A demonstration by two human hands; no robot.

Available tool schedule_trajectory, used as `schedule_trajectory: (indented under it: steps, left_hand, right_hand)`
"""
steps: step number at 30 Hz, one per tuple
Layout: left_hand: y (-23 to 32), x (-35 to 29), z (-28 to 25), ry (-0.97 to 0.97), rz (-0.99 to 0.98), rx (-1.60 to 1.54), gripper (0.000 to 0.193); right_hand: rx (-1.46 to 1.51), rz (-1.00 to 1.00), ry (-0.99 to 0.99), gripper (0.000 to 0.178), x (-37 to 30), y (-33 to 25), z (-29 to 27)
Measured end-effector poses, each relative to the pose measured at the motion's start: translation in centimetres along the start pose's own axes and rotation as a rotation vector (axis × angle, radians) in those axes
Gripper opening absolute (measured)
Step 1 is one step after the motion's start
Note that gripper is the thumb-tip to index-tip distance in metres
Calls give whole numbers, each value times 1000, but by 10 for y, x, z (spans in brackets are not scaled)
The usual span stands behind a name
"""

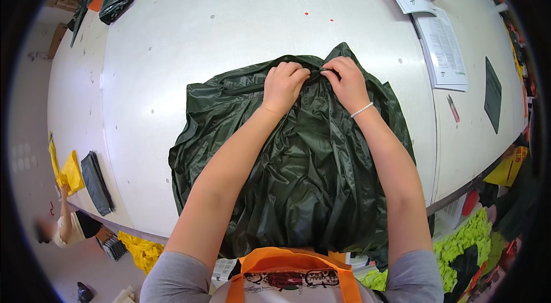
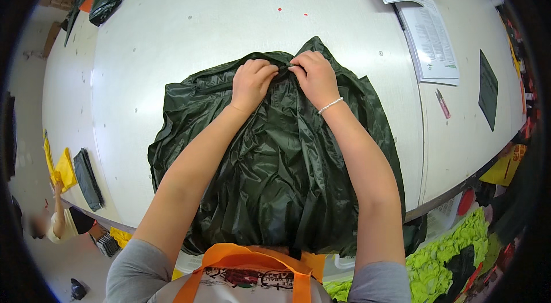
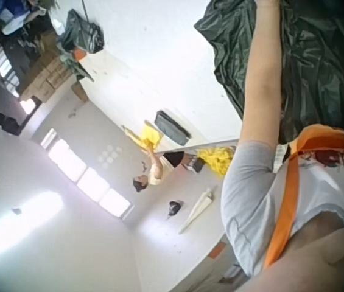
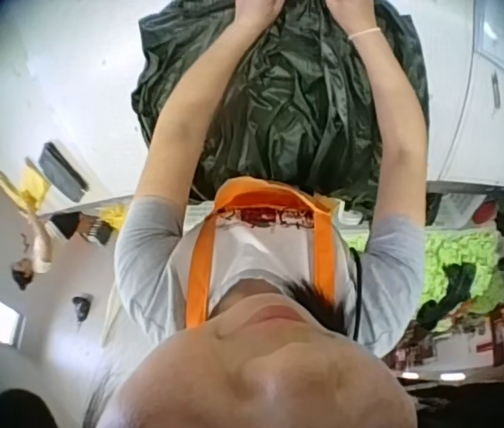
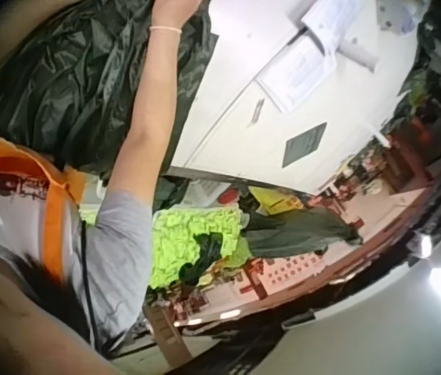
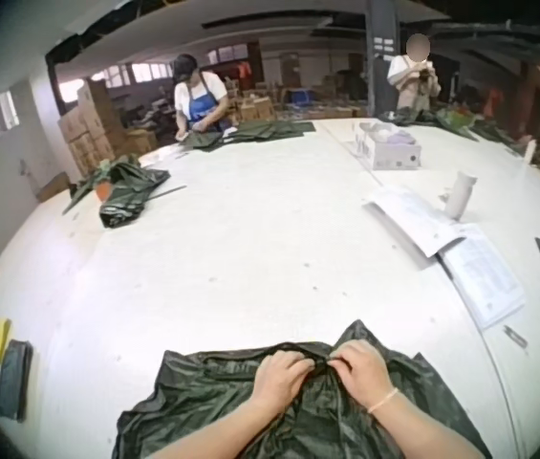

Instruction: The person folds a green jacket on a white table, smoothing the fabric and aligning the edges. They then place the folded jacket into a plastic bag and set it aside.

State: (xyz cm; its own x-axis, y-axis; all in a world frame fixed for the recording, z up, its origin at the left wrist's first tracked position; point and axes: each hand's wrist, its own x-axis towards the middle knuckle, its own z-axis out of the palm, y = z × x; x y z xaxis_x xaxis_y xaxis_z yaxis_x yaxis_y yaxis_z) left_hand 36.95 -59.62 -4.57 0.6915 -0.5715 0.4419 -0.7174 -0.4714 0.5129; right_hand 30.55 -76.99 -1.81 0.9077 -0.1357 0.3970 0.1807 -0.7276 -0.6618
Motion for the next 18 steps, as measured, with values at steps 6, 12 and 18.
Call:
schedule_trajectory:
  steps: [6,12,18]
  left_hand:
    - [4,37,3,-335,-125,239,14]
    - [21,14,12,37,-79,-3,9]
    - [65,21,-7,-160,-318,-196,25]
  right_hand:
    - [-2,-11,-16,11,-1,-6,-1]
    - [-14,130,-20,12,-8,-5,-3]
    - [-36,126,-39,10,-7,0,-9]
